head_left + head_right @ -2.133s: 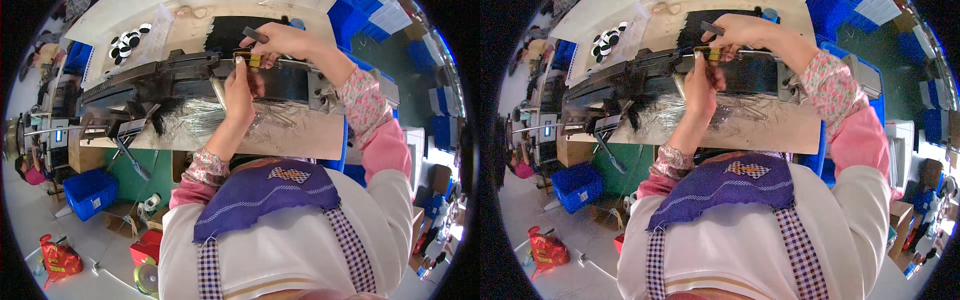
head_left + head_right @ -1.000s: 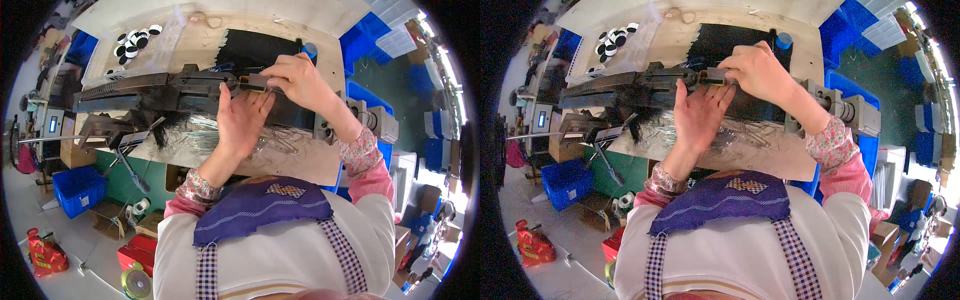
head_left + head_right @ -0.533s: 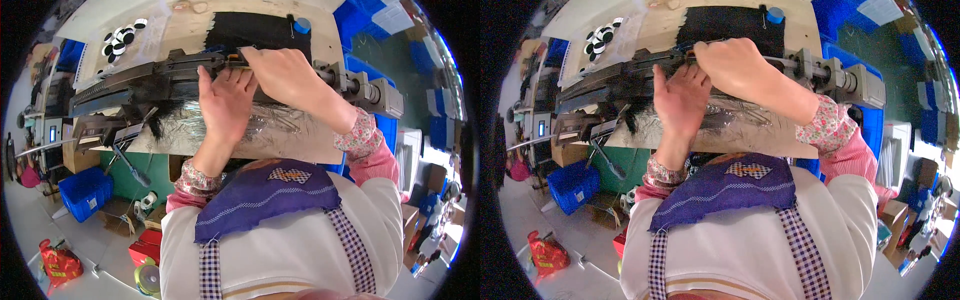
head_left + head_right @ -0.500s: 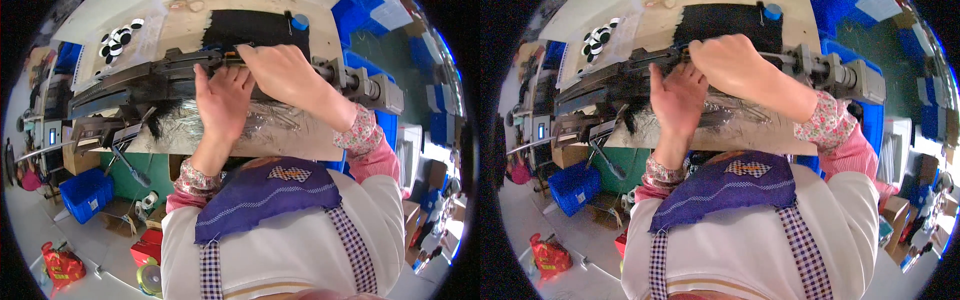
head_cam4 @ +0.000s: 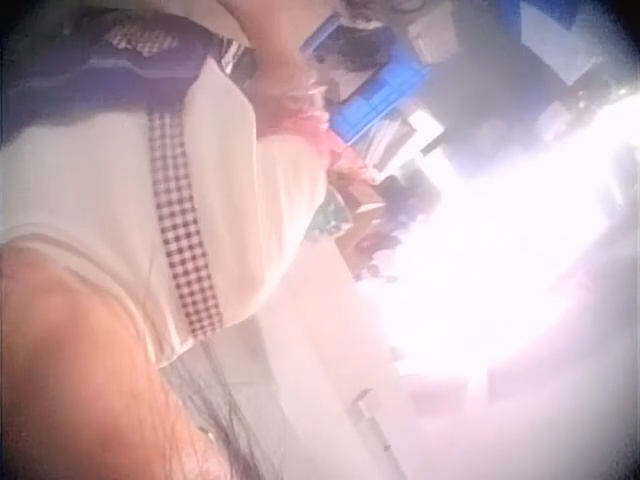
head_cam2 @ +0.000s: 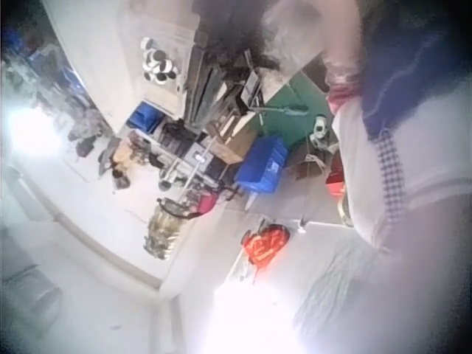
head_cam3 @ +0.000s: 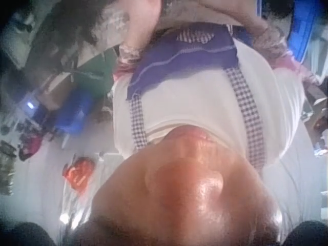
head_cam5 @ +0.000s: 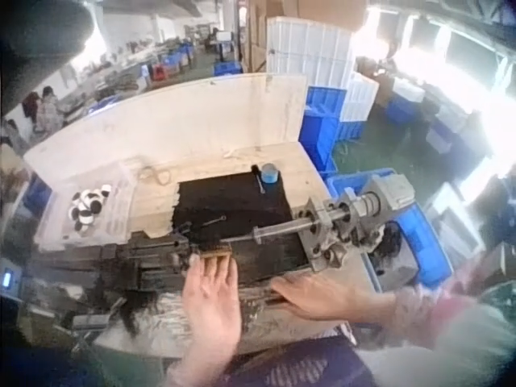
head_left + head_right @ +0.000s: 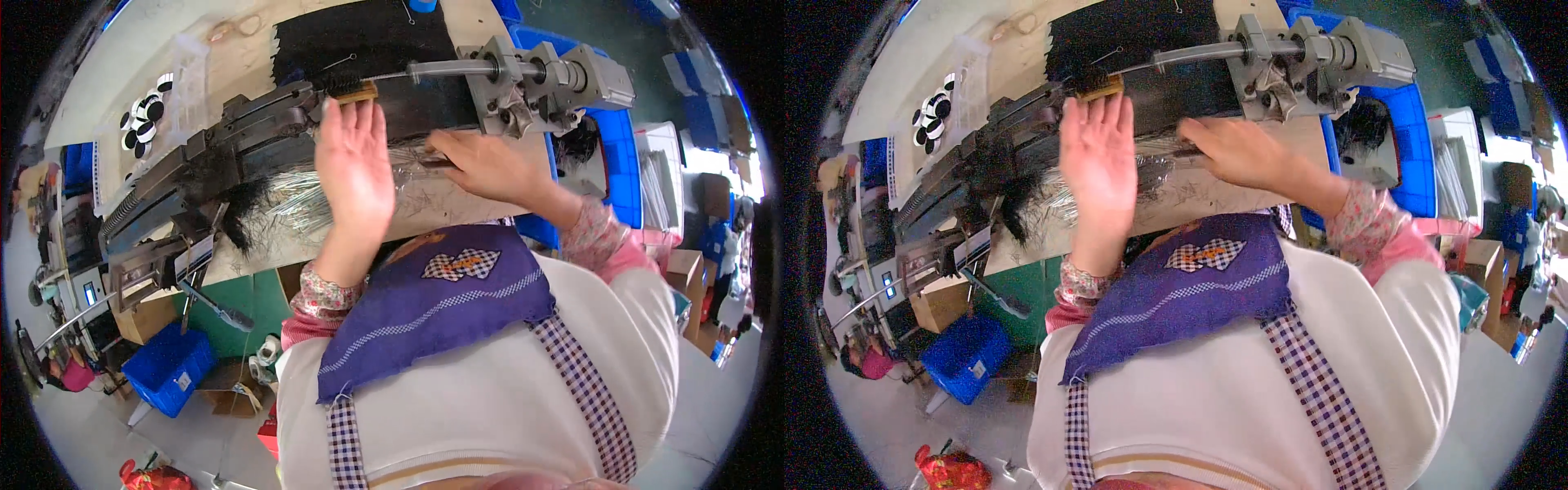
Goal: The recorder is assembling components, possibly bristles or pins, into a metal frame using a manual press assembly machine on a factory floor.
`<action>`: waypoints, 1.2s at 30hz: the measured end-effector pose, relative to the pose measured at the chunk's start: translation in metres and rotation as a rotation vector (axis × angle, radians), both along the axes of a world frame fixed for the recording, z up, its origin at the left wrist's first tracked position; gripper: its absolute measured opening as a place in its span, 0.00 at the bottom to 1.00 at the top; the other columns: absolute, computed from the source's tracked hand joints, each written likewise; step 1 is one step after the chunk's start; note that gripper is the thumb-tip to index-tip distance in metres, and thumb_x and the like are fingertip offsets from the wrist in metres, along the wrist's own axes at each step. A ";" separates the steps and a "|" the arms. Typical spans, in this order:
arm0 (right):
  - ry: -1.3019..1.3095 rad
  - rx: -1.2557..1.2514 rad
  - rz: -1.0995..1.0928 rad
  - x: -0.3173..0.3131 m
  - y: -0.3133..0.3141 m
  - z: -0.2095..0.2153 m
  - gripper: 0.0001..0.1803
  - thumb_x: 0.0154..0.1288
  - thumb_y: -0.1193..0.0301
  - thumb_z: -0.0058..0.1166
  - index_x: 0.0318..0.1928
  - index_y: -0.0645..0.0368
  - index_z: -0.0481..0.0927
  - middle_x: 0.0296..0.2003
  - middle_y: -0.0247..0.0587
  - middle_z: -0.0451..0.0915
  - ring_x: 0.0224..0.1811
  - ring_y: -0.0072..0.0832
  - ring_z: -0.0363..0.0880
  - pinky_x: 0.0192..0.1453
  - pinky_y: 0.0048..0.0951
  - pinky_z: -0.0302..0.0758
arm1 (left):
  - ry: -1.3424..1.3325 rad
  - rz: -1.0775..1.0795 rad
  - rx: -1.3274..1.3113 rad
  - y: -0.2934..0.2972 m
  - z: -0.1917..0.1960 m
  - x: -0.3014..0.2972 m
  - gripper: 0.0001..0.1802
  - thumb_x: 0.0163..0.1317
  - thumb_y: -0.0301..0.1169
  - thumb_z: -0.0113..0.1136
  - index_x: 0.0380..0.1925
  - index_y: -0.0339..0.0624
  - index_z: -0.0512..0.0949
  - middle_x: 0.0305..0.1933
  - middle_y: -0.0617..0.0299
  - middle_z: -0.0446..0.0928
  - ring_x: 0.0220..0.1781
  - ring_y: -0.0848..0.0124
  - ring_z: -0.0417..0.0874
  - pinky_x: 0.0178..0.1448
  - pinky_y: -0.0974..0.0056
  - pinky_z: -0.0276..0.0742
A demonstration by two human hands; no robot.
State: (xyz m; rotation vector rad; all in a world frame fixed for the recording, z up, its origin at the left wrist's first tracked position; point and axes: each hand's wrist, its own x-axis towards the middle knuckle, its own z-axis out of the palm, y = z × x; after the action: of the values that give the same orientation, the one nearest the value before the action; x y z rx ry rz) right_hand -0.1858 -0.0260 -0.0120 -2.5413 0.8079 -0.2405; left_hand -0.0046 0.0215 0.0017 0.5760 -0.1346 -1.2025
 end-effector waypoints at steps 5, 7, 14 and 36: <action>0.102 -0.018 -0.113 -0.008 -0.003 -0.055 0.11 0.62 0.69 0.49 0.44 0.59 0.72 0.39 0.49 0.78 0.40 0.49 0.79 0.42 0.47 0.77 | 0.127 -0.150 0.221 -0.004 -0.029 -0.029 0.18 0.67 0.37 0.55 0.52 0.39 0.69 0.60 0.56 0.68 0.62 0.64 0.71 0.70 0.58 0.61; 0.021 0.010 -0.110 -0.009 -0.006 -0.056 0.10 0.63 0.67 0.50 0.41 0.59 0.73 0.39 0.49 0.79 0.41 0.48 0.79 0.43 0.47 0.76 | 0.127 -0.288 0.100 0.021 -0.024 -0.023 0.22 0.66 0.36 0.55 0.56 0.37 0.67 0.64 0.52 0.65 0.66 0.59 0.67 0.71 0.57 0.59; -0.094 0.146 -0.081 -0.023 -0.009 -0.041 0.11 0.62 0.67 0.54 0.37 0.62 0.75 0.31 0.50 0.79 0.36 0.48 0.78 0.39 0.42 0.74 | -2.401 0.471 0.919 0.160 -0.031 0.088 0.47 0.56 0.41 0.63 0.72 0.54 0.49 0.73 0.33 0.38 0.75 0.39 0.39 0.71 0.33 0.44; -0.501 -0.151 0.020 0.003 -0.003 0.097 0.06 0.57 0.78 0.61 0.33 0.65 0.78 0.29 0.43 0.77 0.30 0.34 0.78 0.36 0.28 0.74 | -1.629 -0.048 -0.224 0.054 0.049 -0.007 0.51 0.54 0.39 0.66 0.70 0.34 0.45 0.67 0.44 0.62 0.68 0.48 0.64 0.73 0.48 0.49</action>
State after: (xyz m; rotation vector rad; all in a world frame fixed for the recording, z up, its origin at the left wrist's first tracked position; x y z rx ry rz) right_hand -0.1827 -0.0295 0.0847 -2.4543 0.5818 -0.9174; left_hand -0.0115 0.0756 0.0507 1.2232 -1.6246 -0.4730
